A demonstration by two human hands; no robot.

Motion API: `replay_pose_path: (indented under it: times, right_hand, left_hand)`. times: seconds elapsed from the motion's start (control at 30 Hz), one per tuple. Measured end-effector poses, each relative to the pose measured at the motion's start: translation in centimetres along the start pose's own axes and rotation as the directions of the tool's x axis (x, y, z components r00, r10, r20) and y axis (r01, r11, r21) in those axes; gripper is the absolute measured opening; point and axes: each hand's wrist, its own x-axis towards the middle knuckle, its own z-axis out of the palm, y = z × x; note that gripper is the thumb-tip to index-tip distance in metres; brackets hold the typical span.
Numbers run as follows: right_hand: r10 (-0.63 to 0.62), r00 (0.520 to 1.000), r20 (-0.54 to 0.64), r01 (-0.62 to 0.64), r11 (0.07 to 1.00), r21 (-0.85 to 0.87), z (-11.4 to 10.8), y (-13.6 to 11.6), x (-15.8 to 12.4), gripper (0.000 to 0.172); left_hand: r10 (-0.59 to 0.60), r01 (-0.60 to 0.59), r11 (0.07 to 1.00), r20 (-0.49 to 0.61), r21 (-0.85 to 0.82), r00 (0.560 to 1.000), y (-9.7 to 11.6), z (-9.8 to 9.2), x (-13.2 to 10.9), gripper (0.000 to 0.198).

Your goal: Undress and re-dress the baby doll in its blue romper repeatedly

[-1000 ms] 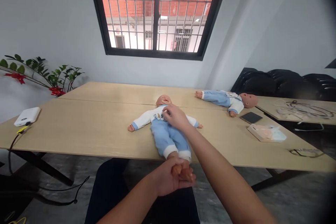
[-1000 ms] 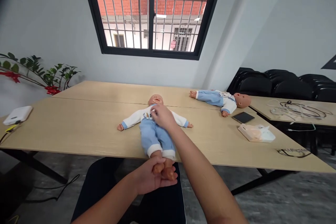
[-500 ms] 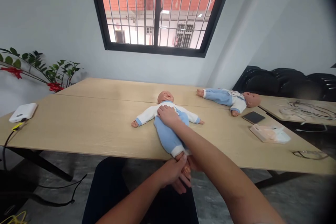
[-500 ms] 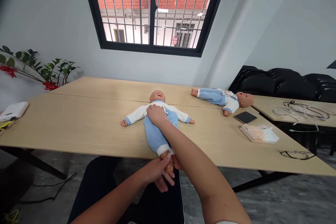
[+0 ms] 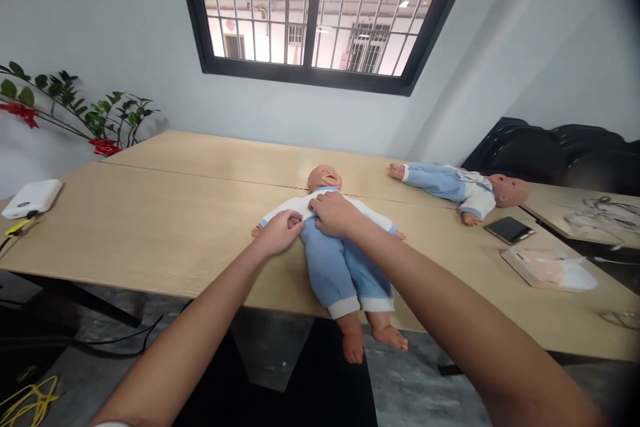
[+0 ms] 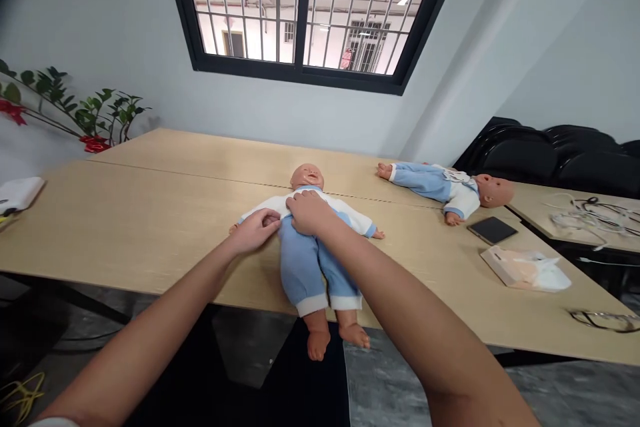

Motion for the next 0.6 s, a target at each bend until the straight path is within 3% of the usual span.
replay_pose_path:
  times: [0.07, 0.17, 0.3, 0.5, 0.6]
  right_hand:
    - [-0.014, 1.000, 0.024, 0.012, 0.996, 0.088, -0.4, 0.2, 0.5, 0.025]
    - [-0.014, 1.000, -0.028, 0.020, 0.979, 0.205, -1.1, 0.2, 0.8, 0.019]
    - [0.113, 0.992, -0.056, -0.091, 0.949, 0.302, -1.7, 0.0, 0.4, 0.020]
    - [0.197, 0.965, 0.176, -0.223, 0.965, 0.141, -1.4, 0.4, 0.1, 0.023]
    - [0.225, 0.944, 0.240, -0.242, 0.969, 0.042, -1.5, -0.1, 0.0, 0.028]
  left_hand:
    - [0.083, -0.083, 0.997, -0.005, 0.001, 0.997, -0.5, 0.8, 1.8, 0.027]
    - [0.143, -0.143, 0.990, -0.063, 0.007, 0.988, -1.2, 1.7, 2.8, 0.014]
    - [0.132, -0.139, 0.990, -0.153, -0.035, 0.979, -2.3, 1.9, 2.7, 0.010]
    - [0.072, -0.064, 0.989, 0.062, -0.133, 0.995, -3.4, 2.0, 2.3, 0.026]
    - [0.093, -0.076, 0.987, 0.119, -0.139, 0.988, -3.2, 2.1, 2.1, 0.021]
